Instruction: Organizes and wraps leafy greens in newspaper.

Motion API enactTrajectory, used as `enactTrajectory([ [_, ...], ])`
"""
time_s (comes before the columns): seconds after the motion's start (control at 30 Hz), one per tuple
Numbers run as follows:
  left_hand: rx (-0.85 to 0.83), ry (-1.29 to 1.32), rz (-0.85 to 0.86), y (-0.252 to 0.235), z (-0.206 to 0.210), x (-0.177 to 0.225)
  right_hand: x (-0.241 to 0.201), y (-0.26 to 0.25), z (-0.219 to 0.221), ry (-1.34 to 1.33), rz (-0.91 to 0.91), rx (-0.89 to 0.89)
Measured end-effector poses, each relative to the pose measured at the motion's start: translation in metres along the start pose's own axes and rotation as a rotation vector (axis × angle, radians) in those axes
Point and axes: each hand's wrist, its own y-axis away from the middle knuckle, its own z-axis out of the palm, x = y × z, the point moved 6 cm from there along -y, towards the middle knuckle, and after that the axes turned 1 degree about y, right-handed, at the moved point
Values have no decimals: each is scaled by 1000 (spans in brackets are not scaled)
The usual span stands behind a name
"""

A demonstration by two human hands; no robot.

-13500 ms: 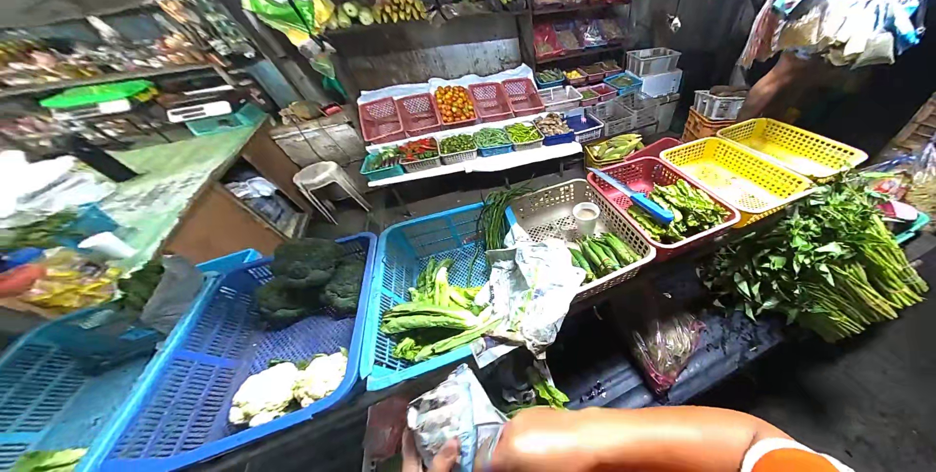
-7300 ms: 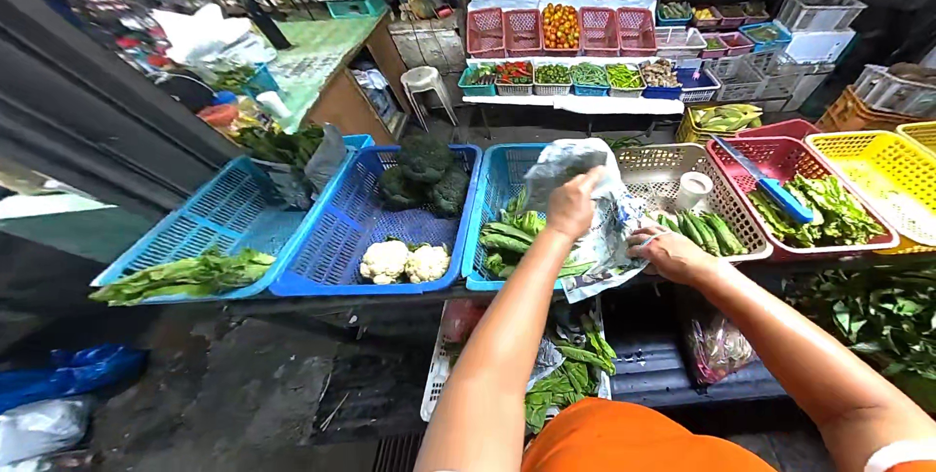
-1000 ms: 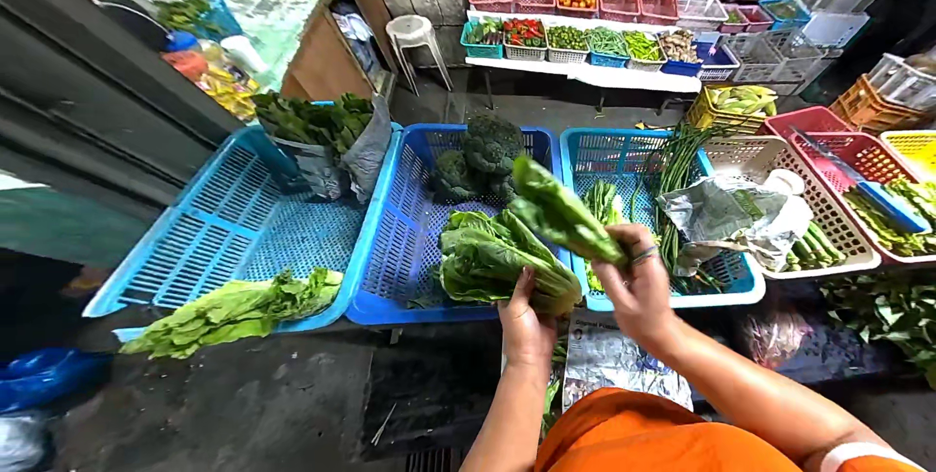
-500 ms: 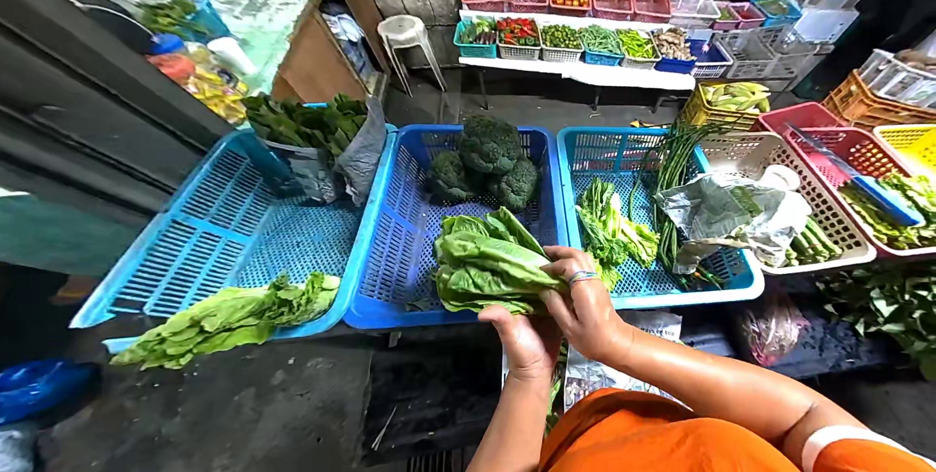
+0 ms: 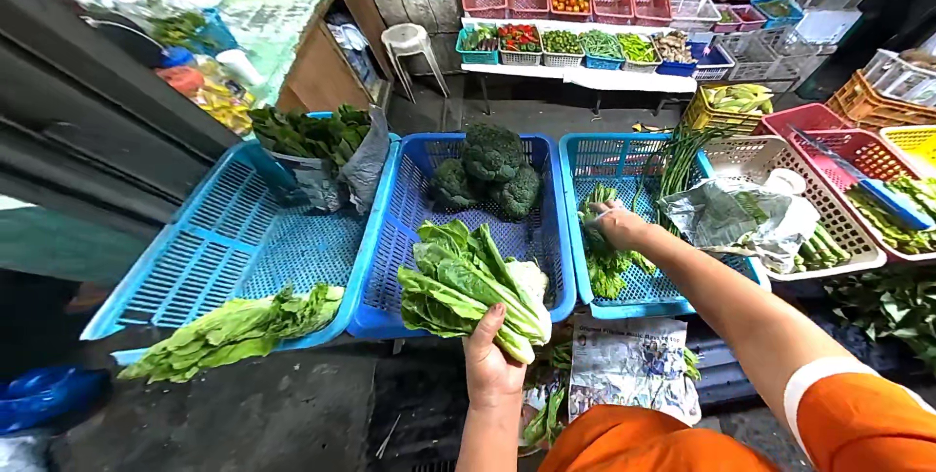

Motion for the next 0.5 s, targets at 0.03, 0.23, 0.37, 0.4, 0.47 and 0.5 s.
enactTrajectory([
  [0.03, -2, 4, 4, 2, -1, 2, -2, 2, 7, 58, -55, -19],
  [0.23, 20, 5, 29, 6, -12, 20, -8, 52, -47, 199, -198, 206],
  [0.37, 37, -7, 48, 4, -14, 25, 2, 87, -67, 95, -123, -19],
  [0.4, 36, -4, 47, 4, -13, 24, 7, 87, -62, 60, -72, -125],
  [0.47, 33, 7, 36, 4, -9, 20, 16, 73, -49, -8, -6, -200],
  [0.5, 31, 9, 26, 5, -7, 18, 19, 60, -41, -33, 10, -184],
])
